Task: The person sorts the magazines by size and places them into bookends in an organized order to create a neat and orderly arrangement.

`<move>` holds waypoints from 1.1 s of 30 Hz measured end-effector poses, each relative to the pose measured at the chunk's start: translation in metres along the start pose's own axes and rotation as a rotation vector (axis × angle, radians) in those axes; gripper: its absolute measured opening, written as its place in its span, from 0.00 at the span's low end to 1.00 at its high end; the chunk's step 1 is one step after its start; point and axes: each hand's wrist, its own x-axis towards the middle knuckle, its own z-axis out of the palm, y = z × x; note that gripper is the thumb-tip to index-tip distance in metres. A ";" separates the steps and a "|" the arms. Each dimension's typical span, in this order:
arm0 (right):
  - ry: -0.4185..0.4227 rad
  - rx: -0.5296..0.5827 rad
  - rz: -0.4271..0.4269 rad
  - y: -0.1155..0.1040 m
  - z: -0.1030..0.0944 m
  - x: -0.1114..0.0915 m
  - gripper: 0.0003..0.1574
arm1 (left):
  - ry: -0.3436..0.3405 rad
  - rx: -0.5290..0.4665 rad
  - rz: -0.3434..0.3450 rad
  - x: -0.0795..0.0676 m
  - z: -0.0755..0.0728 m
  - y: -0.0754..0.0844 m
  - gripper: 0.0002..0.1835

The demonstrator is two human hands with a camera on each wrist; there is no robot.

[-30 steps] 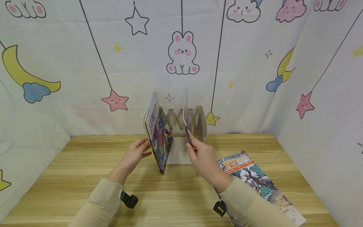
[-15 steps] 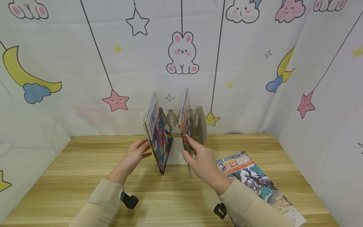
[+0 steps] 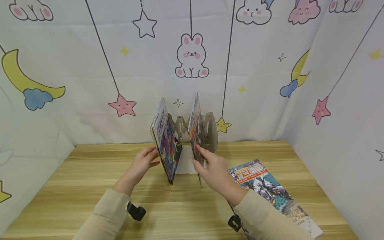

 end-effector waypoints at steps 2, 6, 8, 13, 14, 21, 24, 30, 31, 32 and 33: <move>-0.015 -0.007 0.008 0.001 0.000 0.000 0.31 | 0.000 0.000 -0.002 0.000 0.000 0.000 0.24; -0.058 -0.049 0.037 0.001 -0.003 -0.001 0.32 | -0.001 -0.001 -0.005 0.000 0.000 0.000 0.24; -0.089 -0.084 0.061 0.000 -0.005 -0.001 0.33 | -0.002 0.000 -0.007 0.000 -0.001 -0.001 0.24; -0.165 -0.169 0.112 0.000 -0.009 -0.003 0.34 | 0.004 0.004 -0.010 -0.001 0.000 -0.002 0.24; -0.174 -0.176 0.119 0.001 -0.009 -0.003 0.34 | 0.007 0.004 -0.011 -0.001 0.000 -0.002 0.24; -0.211 -0.213 0.121 0.009 -0.012 -0.005 0.31 | 0.014 0.004 -0.003 -0.001 0.001 0.000 0.24; -0.233 -0.225 0.141 0.011 -0.015 -0.007 0.31 | 0.013 0.004 -0.001 0.000 0.001 0.000 0.24; -0.262 -0.270 0.169 0.015 -0.019 -0.008 0.32 | 0.016 0.005 -0.009 0.000 0.000 0.000 0.24; -0.266 -0.282 0.167 0.016 -0.019 -0.008 0.31 | 0.018 0.005 -0.009 0.000 0.000 0.000 0.24; -0.273 -0.291 0.169 0.017 -0.020 -0.008 0.31 | 0.018 0.005 -0.009 0.000 0.000 0.000 0.24; -0.287 -0.300 0.172 0.018 -0.021 -0.008 0.31 | 0.017 0.007 -0.004 0.000 0.000 0.000 0.24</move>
